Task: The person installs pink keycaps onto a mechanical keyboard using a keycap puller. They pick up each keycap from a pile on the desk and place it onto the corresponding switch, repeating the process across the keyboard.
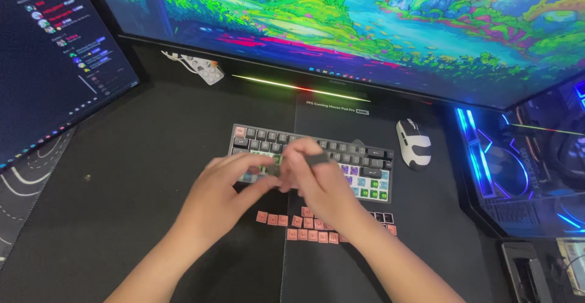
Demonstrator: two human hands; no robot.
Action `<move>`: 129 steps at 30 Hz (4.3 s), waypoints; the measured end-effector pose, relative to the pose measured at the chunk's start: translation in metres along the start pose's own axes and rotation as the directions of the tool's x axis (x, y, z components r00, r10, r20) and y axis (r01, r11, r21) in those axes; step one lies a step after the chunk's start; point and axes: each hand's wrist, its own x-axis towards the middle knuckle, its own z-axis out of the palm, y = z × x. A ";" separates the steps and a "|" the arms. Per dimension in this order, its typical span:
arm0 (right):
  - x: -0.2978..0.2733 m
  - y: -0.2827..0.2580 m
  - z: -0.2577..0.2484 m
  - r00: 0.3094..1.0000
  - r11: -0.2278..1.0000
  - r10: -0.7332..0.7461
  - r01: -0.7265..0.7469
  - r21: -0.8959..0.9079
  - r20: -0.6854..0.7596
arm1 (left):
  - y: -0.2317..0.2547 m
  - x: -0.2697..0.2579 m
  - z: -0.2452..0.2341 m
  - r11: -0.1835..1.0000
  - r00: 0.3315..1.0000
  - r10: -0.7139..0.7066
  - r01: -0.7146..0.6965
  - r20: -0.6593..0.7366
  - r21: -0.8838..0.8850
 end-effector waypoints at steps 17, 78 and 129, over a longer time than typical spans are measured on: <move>-0.041 0.038 -0.007 0.933 0.878 0.355 -0.351 0.325 0.049 | 0.010 -0.009 0.026 0.920 0.946 0.306 -0.322 0.102 0.222; -0.043 0.052 -0.033 0.965 0.868 0.230 -0.145 0.476 -0.126 | 0.012 -0.010 -0.017 0.789 0.767 -0.377 -0.028 0.519 0.614; 0.043 0.014 0.055 0.954 0.944 -0.240 0.185 -0.274 -0.180 | 0.006 0.000 -0.048 0.656 0.884 -0.462 0.397 -0.075 0.641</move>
